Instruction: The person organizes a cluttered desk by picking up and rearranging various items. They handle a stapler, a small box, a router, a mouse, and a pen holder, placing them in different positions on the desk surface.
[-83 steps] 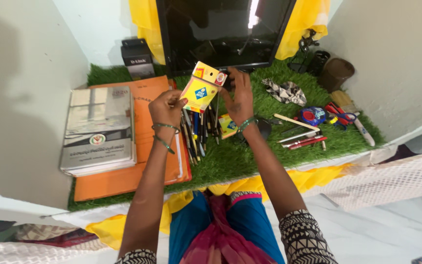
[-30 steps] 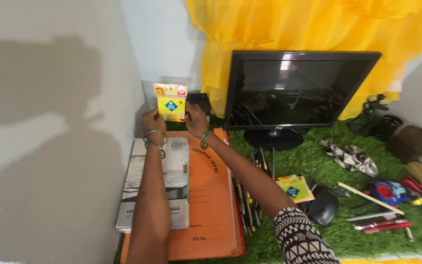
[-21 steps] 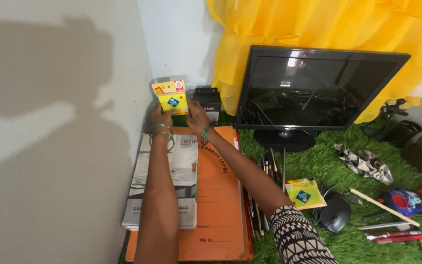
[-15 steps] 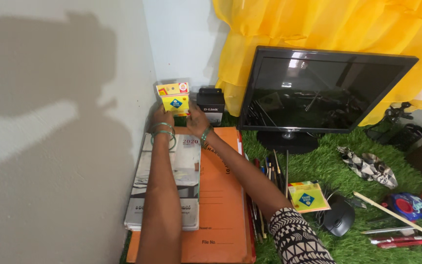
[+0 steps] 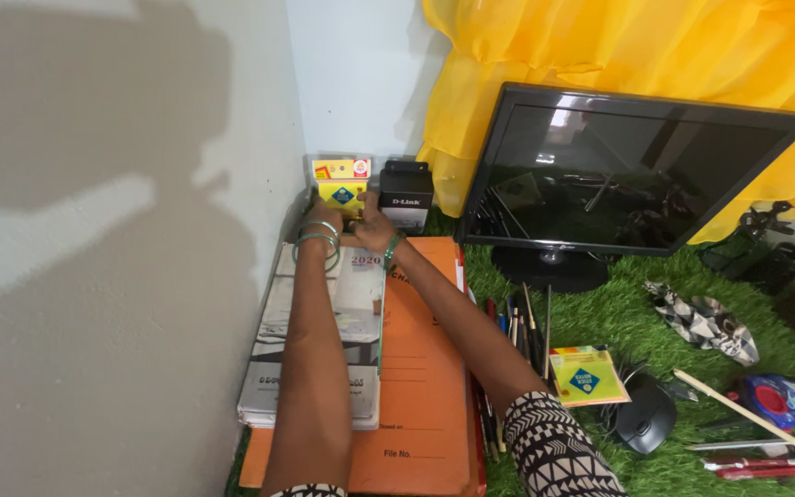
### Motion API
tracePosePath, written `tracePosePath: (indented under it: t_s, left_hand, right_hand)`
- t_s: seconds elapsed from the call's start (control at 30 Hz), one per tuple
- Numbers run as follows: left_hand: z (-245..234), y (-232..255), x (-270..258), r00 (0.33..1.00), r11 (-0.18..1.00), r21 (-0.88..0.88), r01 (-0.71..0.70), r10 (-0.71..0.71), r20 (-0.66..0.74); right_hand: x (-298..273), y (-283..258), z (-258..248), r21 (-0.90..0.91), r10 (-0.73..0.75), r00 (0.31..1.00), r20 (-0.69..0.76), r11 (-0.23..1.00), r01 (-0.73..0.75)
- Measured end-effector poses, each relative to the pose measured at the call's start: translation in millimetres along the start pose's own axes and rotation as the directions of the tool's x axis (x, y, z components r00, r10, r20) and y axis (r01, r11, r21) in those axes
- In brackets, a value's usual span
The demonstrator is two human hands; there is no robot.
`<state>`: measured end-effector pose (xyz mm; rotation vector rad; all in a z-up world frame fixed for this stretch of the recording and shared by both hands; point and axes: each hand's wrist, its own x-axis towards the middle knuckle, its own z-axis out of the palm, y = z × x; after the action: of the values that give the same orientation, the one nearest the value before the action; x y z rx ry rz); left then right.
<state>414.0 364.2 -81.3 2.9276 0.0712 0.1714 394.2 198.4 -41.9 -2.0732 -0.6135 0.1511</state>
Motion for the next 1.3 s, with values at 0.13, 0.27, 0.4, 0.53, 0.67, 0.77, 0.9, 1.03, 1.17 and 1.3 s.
tracePosePath:
  t_s: [0.13,0.27,0.4,0.53,0.67,0.77,0.9,1.03,1.17,1.3]
  left_hand:
    - [-0.8,2.8,1.7,0.972,0.855,-0.483,0.188,-0.234,-0.036]
    - [-1.9,4.4,-1.6,0.947,0.778,-0.563,0.278,-0.321,0.024]
    - [-6.4,6.6,-7.2,0.937,0.761,-0.577,0.297,-0.349,0.023]
    - [-19.0,12.3,-17.3,0.933,0.747,-0.605,0.274,-0.359,-0.020]
    - [-33.2,21.2,-29.0,0.921,0.742,-0.605,0.288,-0.388,-0.038]
    - [-45.0,26.0,-38.8,0.923,0.750,-0.611,0.254,-0.378,-0.080]
    - [-47.3,31.4,-44.5,0.910,0.735,-0.642,0.217,-0.390,-0.139]
    - [-34.1,27.7,-36.0,0.827,0.810,-0.584,-0.048,-0.296,-0.479]
    - [-43.8,36.9,-42.7,0.781,0.715,-0.635,-0.293,-0.204,-0.590]
    - [-72.4,51.9,-63.9,0.732,0.626,-0.629,-0.461,-0.132,-0.668]
  right_hand:
    - [0.9,3.2,-2.6,0.021,-0.078,0.997,0.023,0.997,0.078]
    - [3.8,1.7,-0.9,-0.004,-0.065,0.997,0.044,0.998,0.066]
    - [3.9,7.5,1.9,-0.004,0.067,0.994,0.085,0.998,-0.067]
    - [4.3,5.6,0.1,-0.078,0.051,0.997,0.060,0.996,-0.046]
    - [4.8,5.9,0.8,-0.174,-0.028,0.999,0.028,0.984,0.032]
    - [-4.7,-5.0,-0.4,-0.178,-0.155,0.988,-0.024,0.973,0.149]
    - [-35.3,-33.6,-9.0,-0.191,-0.307,0.947,-0.094,0.939,0.286]
    - [-72.7,-51.7,-36.3,-0.196,-0.302,0.952,-0.054,0.938,0.287]
    - [-112.0,-50.0,-68.3,-0.070,-0.506,0.853,-0.132,0.863,0.501]
    - [-166.7,-53.6,-110.0,-0.118,-0.445,0.884,-0.144,0.895,0.431]
